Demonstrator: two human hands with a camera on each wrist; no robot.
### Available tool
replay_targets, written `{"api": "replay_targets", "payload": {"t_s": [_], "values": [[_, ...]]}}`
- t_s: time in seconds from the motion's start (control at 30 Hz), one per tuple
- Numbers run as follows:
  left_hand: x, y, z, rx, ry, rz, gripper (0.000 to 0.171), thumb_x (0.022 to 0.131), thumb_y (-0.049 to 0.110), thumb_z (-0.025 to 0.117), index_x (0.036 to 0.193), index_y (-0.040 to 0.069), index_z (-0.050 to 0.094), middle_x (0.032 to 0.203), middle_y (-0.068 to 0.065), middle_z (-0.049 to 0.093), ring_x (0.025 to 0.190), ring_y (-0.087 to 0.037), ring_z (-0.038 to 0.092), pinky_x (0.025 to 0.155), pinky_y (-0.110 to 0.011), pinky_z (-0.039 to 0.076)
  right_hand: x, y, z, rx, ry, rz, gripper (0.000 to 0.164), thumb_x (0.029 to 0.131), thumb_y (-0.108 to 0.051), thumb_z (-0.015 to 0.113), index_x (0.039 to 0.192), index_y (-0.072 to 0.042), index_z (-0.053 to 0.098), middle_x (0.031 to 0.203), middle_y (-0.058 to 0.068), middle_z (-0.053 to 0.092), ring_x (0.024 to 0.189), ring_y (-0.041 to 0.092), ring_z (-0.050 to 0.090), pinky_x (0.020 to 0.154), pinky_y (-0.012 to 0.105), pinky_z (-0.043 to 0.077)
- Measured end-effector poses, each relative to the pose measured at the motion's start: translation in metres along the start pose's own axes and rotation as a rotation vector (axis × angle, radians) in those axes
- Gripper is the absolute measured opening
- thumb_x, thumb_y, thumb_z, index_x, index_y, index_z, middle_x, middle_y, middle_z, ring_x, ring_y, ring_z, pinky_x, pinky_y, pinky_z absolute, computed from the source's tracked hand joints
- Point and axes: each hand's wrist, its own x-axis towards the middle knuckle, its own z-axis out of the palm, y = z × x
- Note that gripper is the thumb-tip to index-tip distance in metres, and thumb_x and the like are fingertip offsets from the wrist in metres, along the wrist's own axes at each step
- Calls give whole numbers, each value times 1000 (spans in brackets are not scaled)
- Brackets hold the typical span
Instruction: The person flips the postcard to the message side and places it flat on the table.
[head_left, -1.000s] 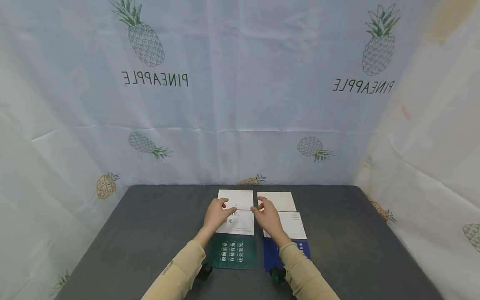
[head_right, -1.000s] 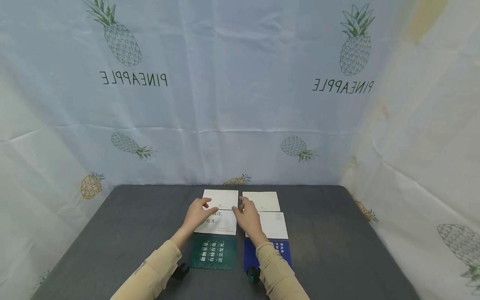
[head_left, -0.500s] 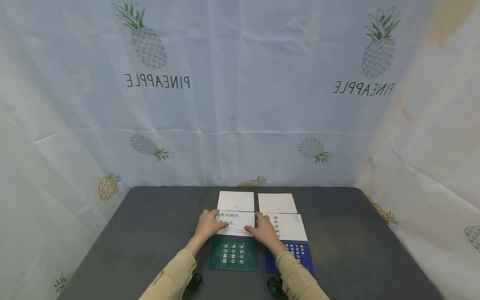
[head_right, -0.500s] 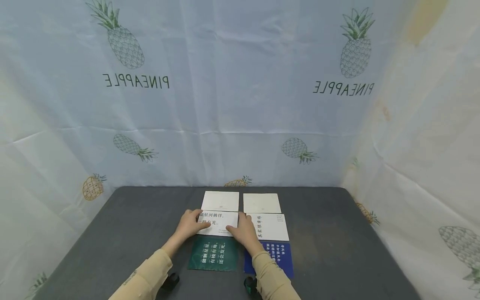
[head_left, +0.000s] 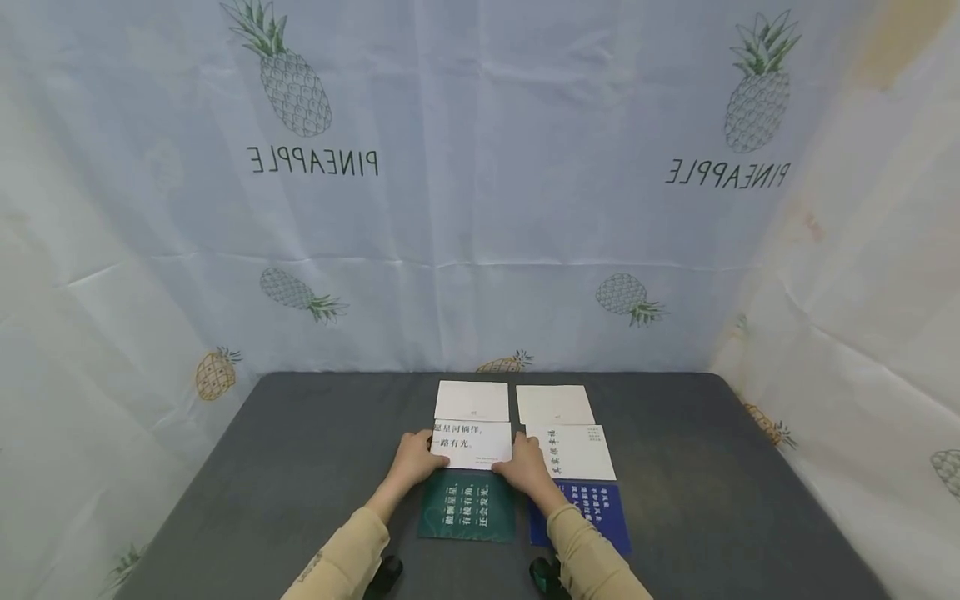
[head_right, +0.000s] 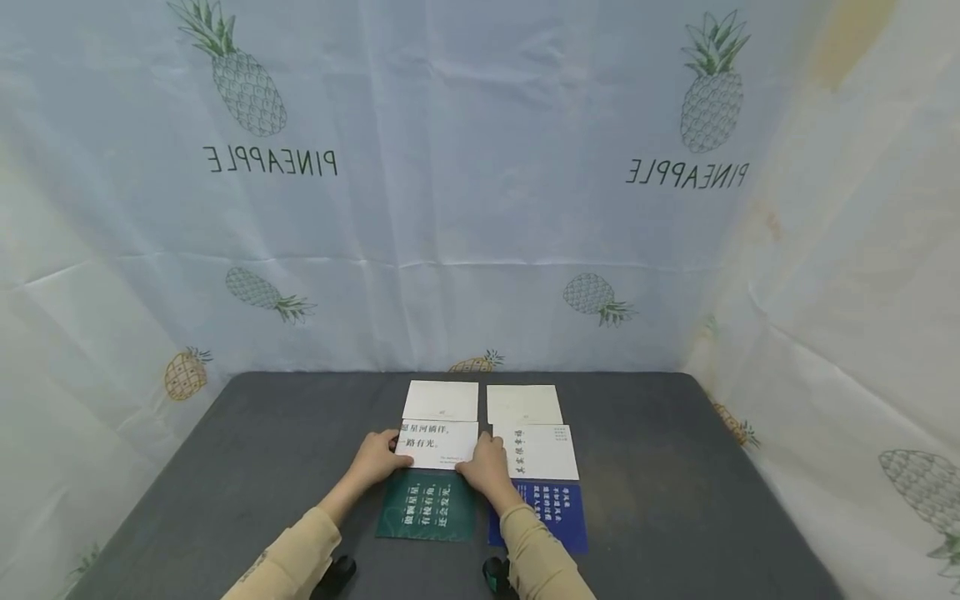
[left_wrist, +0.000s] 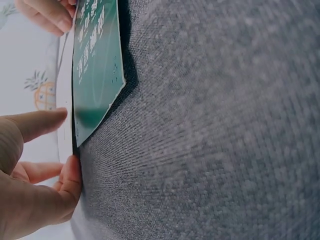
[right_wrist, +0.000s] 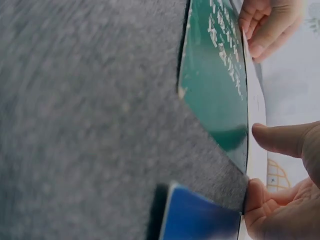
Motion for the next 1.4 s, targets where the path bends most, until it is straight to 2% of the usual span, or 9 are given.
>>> {"api": "replay_targets", "payload": {"t_s": [0.2,0.3,0.43,0.73,0.9,1.03,1.17,1.3,1.4], "values": [[1,0,-2,-62,18,-10,44,70,4,73,110,-10,60,89,-19,59,78,-23,52,64,-32,45,2,-1,-1,77,-23,50,59,74,-12,71,120,17,47,105,29,55,87,32,57,79,47,51],[1,-1,-3,-85,35,-14,46,69,0,72,111,-11,59,85,-17,62,71,-20,55,59,-29,45,3,-1,-3,119,-26,46,57,75,-9,69,120,18,47,102,28,59,87,32,59,77,46,51],[1,-2,-3,-111,58,-21,48,67,-4,69,113,-11,58,79,-14,60,66,-18,52,55,-26,42,4,1,-5,166,-22,31,56,74,-5,68,121,18,47,98,26,61,85,28,58,76,43,50],[2,-2,-5,-139,109,-29,46,65,-6,69,110,-10,60,75,-11,52,67,-19,46,55,-25,36,6,-1,-4,249,-1,36,48,78,-6,66,119,13,50,85,14,55,74,19,50,62,29,43],[6,-2,-7,-160,162,-15,42,67,-3,69,108,-9,61,71,-8,48,65,-17,42,55,-25,32,6,-5,-5,329,35,42,48,83,-12,64,123,10,47,84,10,54,73,17,48,61,26,39],[7,1,-10,-214,194,-21,35,77,7,68,109,-6,61,74,-9,56,64,-15,47,55,-24,37,7,-10,-9,378,68,36,47,86,-14,62,125,7,46,89,11,56,78,18,51,65,28,42],[8,6,-13,-307,219,-43,33,88,23,63,110,-1,62,87,-12,65,71,-15,57,59,-26,46,5,-15,-13,417,109,34,46,90,-20,59,126,5,46,101,14,59,92,25,58,78,37,48],[7,11,-17,-395,227,-62,43,94,42,51,110,4,64,97,-13,69,80,-18,66,68,-31,52,4,-17,-15,460,148,18,53,91,-36,58,129,0,46,115,15,59,106,29,59,87,42,48],[5,12,-19,-432,224,-79,57,94,53,41,109,4,65,98,-13,70,81,-20,68,74,-35,53,5,-17,-15,487,180,3,59,88,-48,56,129,-6,49,117,12,59,104,26,60,81,38,50]]}}
